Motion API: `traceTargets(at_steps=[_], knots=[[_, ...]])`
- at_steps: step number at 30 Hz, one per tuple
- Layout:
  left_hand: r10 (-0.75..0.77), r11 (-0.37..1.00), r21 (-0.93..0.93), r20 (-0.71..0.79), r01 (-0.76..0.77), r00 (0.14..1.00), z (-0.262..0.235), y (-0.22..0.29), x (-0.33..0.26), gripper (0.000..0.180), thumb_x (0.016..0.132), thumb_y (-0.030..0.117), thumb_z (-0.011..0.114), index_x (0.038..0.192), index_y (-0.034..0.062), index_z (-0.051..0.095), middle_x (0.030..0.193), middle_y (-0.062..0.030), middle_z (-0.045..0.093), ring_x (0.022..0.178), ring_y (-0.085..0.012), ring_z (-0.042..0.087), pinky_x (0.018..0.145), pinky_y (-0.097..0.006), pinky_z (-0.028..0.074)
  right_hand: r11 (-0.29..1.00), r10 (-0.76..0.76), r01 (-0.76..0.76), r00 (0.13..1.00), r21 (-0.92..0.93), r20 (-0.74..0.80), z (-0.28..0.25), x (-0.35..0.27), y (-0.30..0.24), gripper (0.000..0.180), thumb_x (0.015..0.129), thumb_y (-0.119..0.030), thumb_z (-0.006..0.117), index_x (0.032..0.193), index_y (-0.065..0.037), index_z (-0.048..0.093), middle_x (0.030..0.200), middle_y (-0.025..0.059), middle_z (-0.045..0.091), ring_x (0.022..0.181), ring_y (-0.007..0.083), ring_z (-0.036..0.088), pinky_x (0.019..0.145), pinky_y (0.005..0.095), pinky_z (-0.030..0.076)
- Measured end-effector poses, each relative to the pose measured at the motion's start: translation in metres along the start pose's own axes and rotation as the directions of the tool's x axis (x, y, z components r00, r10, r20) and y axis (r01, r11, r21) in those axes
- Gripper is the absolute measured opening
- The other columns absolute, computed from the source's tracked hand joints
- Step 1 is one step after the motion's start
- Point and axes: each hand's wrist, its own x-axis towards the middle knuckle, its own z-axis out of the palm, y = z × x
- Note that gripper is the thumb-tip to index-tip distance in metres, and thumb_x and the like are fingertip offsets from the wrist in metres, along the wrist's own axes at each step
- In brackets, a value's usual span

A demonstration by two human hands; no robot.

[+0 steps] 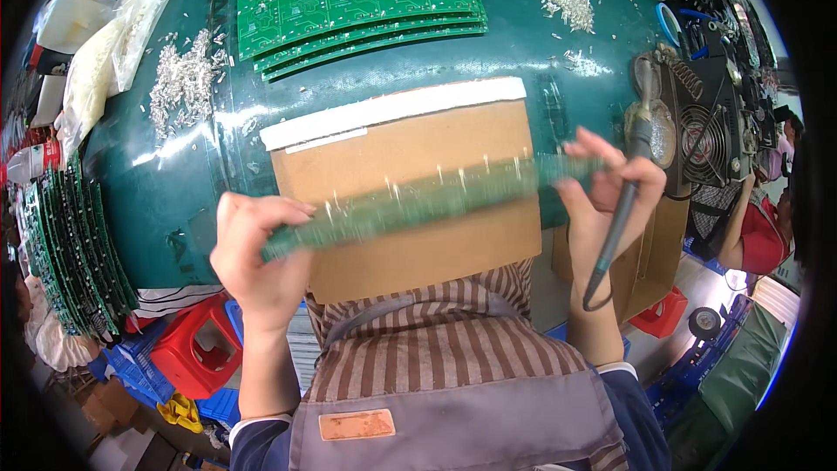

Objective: The person solders components onto circuit boards using a soldering iron. They stack the completed boards, place cardboard sheets over new circuit board panels to flip and position them, and solder components onto each board.

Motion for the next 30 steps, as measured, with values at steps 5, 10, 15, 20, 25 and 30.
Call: traceTargets(at_steps=[5,10,15,20,25,30], knots=[[0.114,0.989,0.098,-0.021,-0.112,0.993,0.013,0.001,-0.012,0.022,0.059,-0.003,0.071,0.077,0.0071,0.061,0.077,-0.0045,0.069,0.065,-0.0205,0.056,0.06,-0.029,0.042,0.979,-0.183,0.189,0.98,-0.078,0.076,-0.012,-0.015,0.001,0.056,0.075,0.008,0.076,0.105,-0.009,0.031,0.104,0.0203,0.065,0.101,0.0296,0.063,0.096,0.0424,0.05],[0.086,0.992,0.091,0.035,-0.089,0.996,0.013,-0.003,-0.014,0.023,0.06,-0.002,0.072,0.08,0.0072,0.065,0.079,-0.0038,0.07,0.063,-0.0189,0.055,0.059,-0.028,0.042,0.984,-0.145,0.15,0.988,-0.097,0.056,-0.011,-0.018,0.0,0.053,0.076,0.009,0.074,0.103,-0.008,0.032,0.103,0.0196,0.065,0.101,0.03,0.063,0.096,0.042,0.05],[0.102,0.99,0.095,0.033,-0.105,0.994,0.011,-0.005,-0.012,0.024,0.059,-0.002,0.072,0.081,0.0072,0.066,0.08,-0.0029,0.07,0.061,-0.018,0.053,0.058,-0.028,0.042,0.992,-0.09,0.093,0.995,-0.084,0.049,-0.01,-0.015,0.0,0.054,0.074,0.007,0.076,0.103,-0.008,0.032,0.108,0.0216,0.065,0.106,0.0313,0.061,0.098,0.0436,0.047],[0.115,0.988,0.1,0.023,-0.117,0.993,0.008,-0.004,-0.007,0.027,0.057,-0.004,0.071,0.08,0.0075,0.067,0.078,-0.0027,0.07,0.059,-0.0186,0.053,0.057,-0.029,0.042,0.761,-0.397,0.432,0.9,-0.484,0.179,0.002,0.009,-0.025,0.051,0.074,-0.016,0.081,0.102,-0.015,0.039,0.127,0.0205,0.061,0.123,0.0337,0.05,0.112,0.0483,0.022],[0.212,0.972,0.083,0.1,-0.22,0.972,0.011,0.006,0.007,0.033,0.049,-0.001,0.078,0.08,0.0083,0.069,0.073,-0.0038,0.067,0.06,-0.0226,0.054,0.056,-0.033,0.043,0.708,-0.298,0.538,0.814,-0.456,0.498,0.031,0.026,-0.045,0.043,0.066,-0.014,0.079,0.098,-0.015,0.051,0.115,0.0084,0.063,0.112,0.0282,0.054,0.103,0.0426,0.031],[0.101,0.991,0.067,0.21,-0.117,0.972,-0.008,0.011,0.014,0.051,0.046,0.013,0.087,0.094,0.0061,0.07,0.085,-0.0065,0.069,0.069,-0.0252,0.058,0.064,-0.034,0.045,0.855,-0.224,0.428,0.813,-0.293,0.537,0.023,0.076,-0.047,0.045,0.065,0.0,0.075,0.102,-0.007,0.051,0.09,0.0066,0.055,0.092,0.0271,0.056,0.082,0.037,0.039]])
